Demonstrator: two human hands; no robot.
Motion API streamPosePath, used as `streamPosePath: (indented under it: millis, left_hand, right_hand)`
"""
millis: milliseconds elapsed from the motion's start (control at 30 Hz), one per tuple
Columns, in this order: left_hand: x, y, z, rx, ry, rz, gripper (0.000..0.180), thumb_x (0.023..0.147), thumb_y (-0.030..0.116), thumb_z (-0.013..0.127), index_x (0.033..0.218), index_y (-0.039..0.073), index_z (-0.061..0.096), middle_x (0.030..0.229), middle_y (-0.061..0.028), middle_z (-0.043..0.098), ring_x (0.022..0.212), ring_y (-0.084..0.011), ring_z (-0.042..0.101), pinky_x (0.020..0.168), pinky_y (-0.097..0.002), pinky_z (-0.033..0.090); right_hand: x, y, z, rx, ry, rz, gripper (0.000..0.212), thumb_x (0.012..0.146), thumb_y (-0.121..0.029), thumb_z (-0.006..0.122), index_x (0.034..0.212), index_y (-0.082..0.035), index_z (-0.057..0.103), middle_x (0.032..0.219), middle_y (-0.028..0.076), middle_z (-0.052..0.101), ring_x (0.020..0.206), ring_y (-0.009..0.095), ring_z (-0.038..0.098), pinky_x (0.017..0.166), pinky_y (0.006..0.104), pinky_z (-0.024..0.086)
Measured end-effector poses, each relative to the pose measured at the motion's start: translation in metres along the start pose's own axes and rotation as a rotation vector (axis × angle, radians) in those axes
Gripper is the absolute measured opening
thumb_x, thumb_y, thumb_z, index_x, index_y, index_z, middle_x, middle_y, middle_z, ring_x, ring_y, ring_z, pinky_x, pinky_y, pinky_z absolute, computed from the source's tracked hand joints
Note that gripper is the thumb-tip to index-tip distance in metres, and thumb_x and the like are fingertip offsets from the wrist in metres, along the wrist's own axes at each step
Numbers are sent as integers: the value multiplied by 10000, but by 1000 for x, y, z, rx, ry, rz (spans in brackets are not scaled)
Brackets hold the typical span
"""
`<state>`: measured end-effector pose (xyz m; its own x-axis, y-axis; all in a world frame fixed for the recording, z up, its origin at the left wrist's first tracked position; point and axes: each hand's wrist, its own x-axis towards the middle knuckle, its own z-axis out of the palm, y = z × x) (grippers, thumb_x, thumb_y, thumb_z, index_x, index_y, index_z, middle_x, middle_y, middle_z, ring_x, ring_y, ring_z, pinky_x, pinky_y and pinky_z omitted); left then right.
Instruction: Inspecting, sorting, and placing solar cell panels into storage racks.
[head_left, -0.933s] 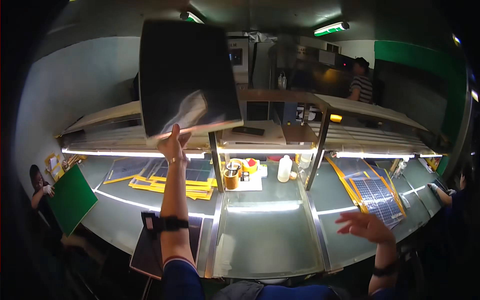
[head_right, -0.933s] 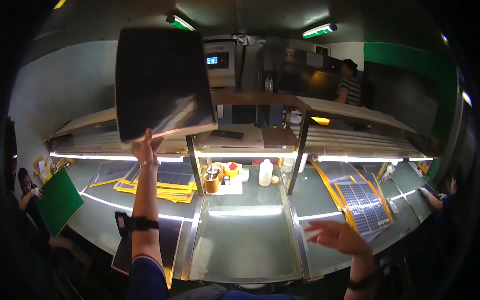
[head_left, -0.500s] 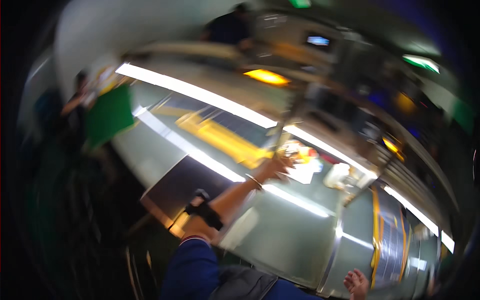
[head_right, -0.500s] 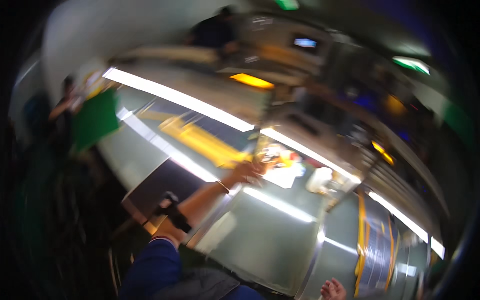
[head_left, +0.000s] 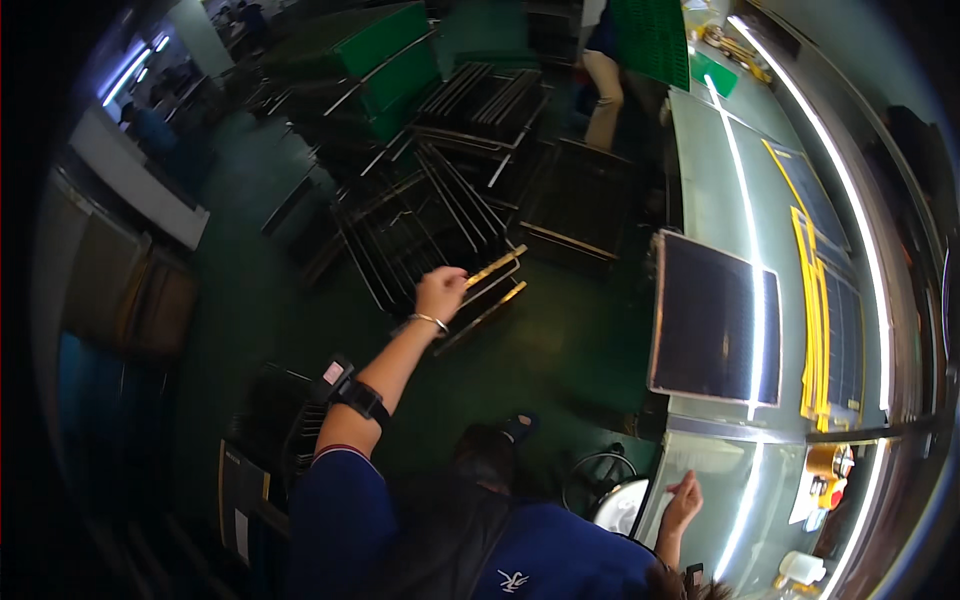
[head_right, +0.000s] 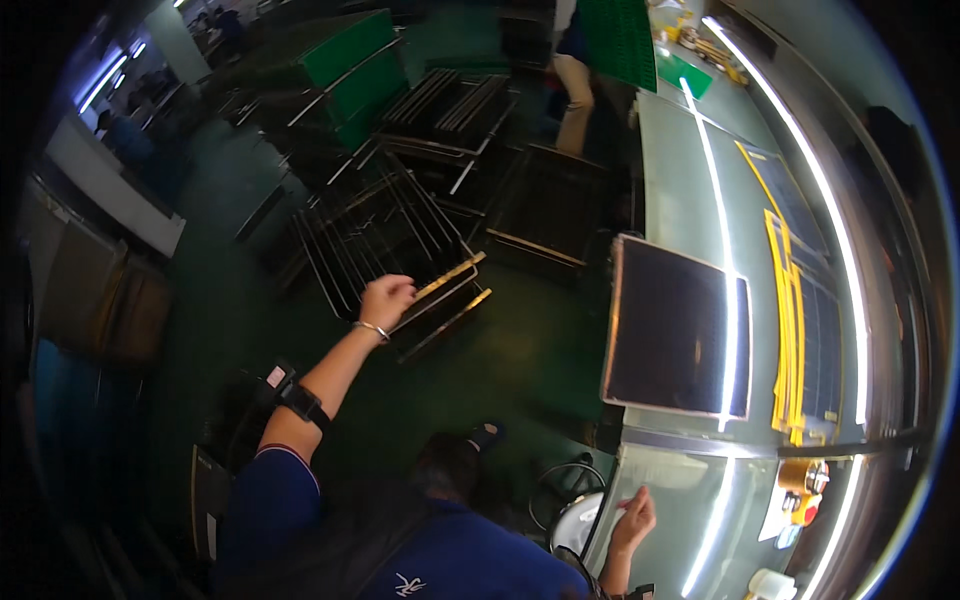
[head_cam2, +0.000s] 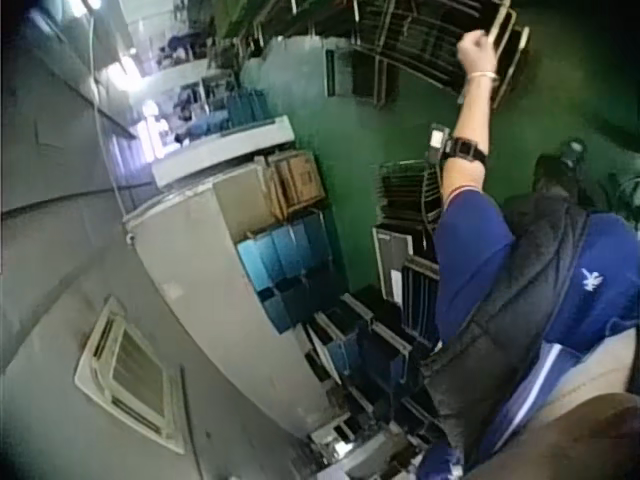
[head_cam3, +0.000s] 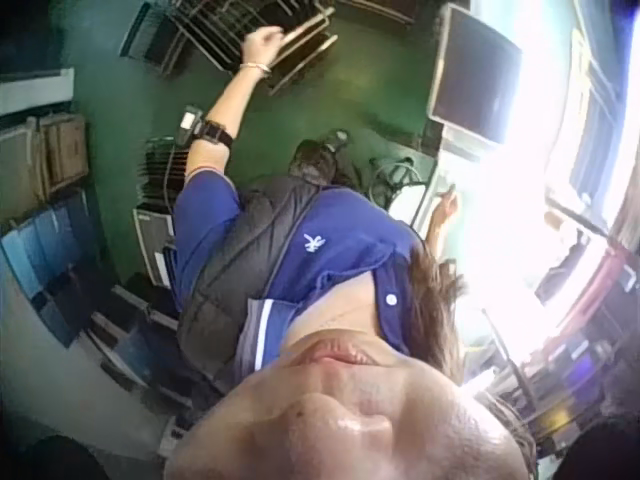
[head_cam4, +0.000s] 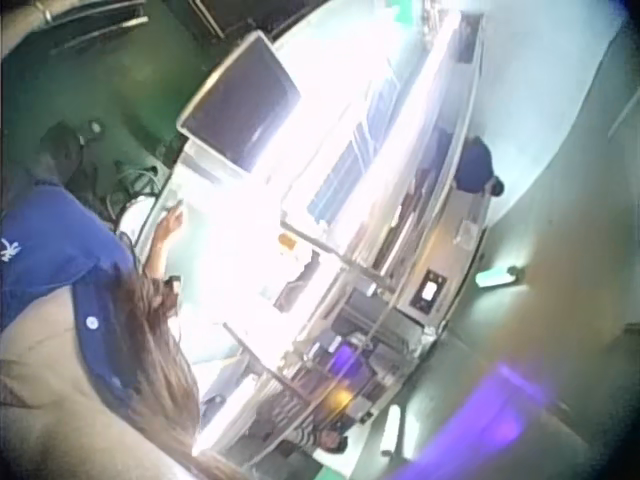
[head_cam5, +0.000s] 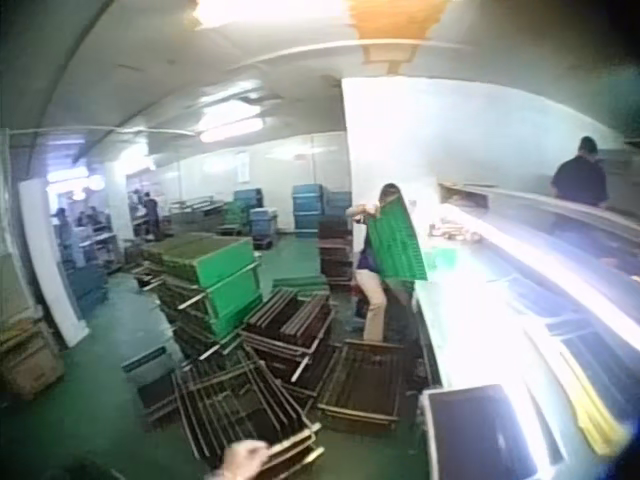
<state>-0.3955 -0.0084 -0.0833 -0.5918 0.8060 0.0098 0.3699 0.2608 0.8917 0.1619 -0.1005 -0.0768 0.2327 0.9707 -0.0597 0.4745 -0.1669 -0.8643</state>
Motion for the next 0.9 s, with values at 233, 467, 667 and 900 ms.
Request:
streamPosePath:
  millis: [233, 467, 667, 900]
  left_hand:
    - [128, -24, -35, 311, 276, -187, 316, 821, 190, 564, 1057, -10, 632, 1107, -247, 605, 1080, -367, 564, 897, -412, 473]
    - [210, -103, -10, 609, 75, -584, 272, 730, 205, 667, 890, -14, 659, 1007, -228, 643, 974, -344, 637, 809, -386, 528]
    - [191, -59, -20, 156, 263, -511, 44, 687, -37, 548, 701, -75, 531, 642, -171, 570, 492, -320, 623, 389, -416, 510]
    - [155, 202, -174, 7, 219, 93, 194, 748, 145, 660, 882, 6, 669, 841, -42, 649, 714, -115, 579, 583, -269, 444]
  right_hand:
    - [3, 9, 27, -31, 237, 19, 162, 913, -167, 574, 911, -5, 558, 789, 52, 556, 671, 112, 518, 616, 247, 438]
    - [-31, -34, 19, -93, 288, 133, 118, 879, -39, 554, 982, 17, 556, 866, 71, 560, 714, 136, 616, 622, 236, 490]
    - [-63, -30, 12, -115, 349, 242, 113, 859, -2, 560, 970, 15, 571, 846, 84, 567, 695, 154, 640, 606, 251, 503]
    - [-93, -7, 17, 6, 403, 294, 86, 882, 5, 544, 963, 13, 571, 830, 56, 607, 723, 124, 631, 653, 235, 497]
